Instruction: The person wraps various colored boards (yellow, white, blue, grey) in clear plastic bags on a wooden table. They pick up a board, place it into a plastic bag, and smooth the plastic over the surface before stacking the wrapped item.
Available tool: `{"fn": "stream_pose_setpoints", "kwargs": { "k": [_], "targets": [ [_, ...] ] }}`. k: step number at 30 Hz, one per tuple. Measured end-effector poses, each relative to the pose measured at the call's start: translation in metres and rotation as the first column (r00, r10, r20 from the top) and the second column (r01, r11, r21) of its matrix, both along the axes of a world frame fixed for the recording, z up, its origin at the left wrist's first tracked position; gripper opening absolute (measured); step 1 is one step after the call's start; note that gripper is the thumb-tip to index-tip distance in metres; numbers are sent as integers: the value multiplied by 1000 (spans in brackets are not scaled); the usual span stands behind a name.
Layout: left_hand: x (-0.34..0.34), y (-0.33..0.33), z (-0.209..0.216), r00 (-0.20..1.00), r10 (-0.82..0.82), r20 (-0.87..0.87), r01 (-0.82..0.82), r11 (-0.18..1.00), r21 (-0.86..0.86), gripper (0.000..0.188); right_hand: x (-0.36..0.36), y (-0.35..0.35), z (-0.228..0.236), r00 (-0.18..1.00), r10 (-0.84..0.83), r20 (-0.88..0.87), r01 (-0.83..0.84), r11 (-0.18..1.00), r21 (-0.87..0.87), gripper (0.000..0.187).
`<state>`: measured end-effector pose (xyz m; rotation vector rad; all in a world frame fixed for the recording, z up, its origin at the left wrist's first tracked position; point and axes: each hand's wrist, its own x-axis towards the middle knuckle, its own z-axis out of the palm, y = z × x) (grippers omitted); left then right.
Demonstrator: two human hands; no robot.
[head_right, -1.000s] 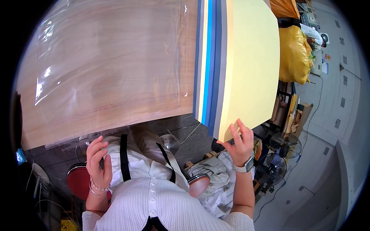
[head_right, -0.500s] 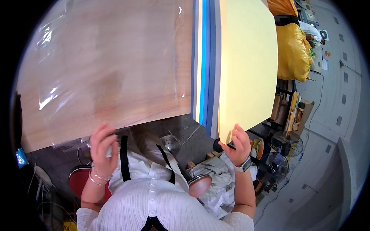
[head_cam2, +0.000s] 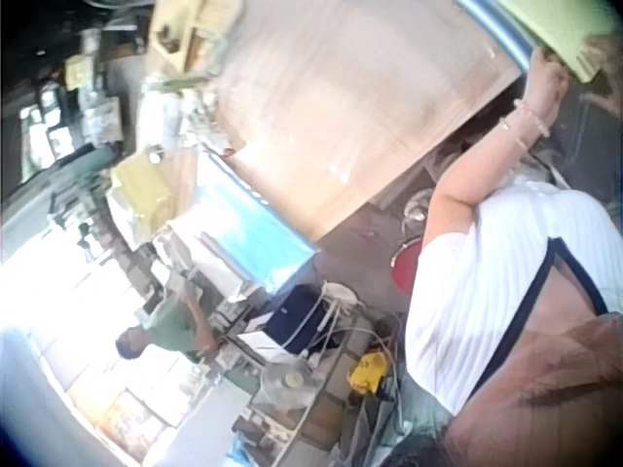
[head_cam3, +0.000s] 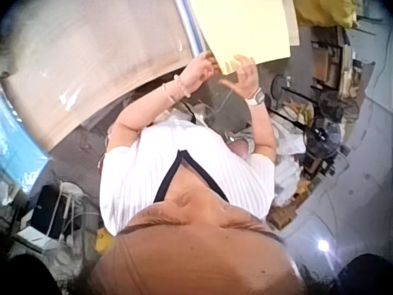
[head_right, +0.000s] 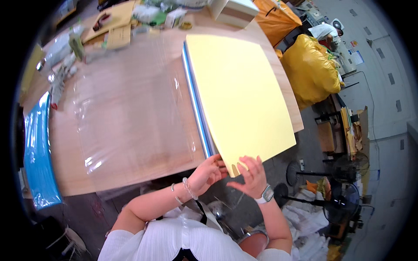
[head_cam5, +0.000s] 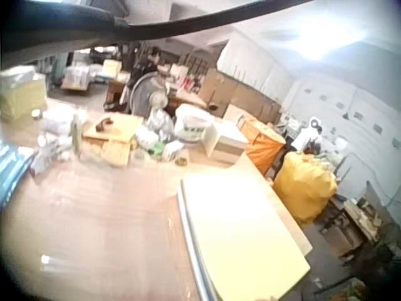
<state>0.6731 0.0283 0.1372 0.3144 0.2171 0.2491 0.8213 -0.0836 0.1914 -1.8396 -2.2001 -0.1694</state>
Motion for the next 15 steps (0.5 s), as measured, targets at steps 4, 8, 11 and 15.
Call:
{"fn": "stream_pose_setpoints", "kwargs": {
  "k": [4, 8, 11, 15],
  "targets": [
    [0, 3, 5, 999, 13, -46, -6, 988, 154, 55, 16, -8, -11, 996, -80, 26, 77, 989, 124, 56],
    [25, 35, -10, 998, 51, -42, -47, 995, 84, 47, 24, 3, 10, 999, 45, 26, -49, 983, 176, 37],
    [50, 70, 23, 987, 124, -101, -121, 992, 34, 50, 38, 3, 38, 997, 83, 3, -82, 972, 219, 33],
    [64, 112, 34, 959, 173, -224, -135, 975, 174, 49, 44, -20, 76, 993, 108, -40, -96, 969, 230, 33]
  ]
}}
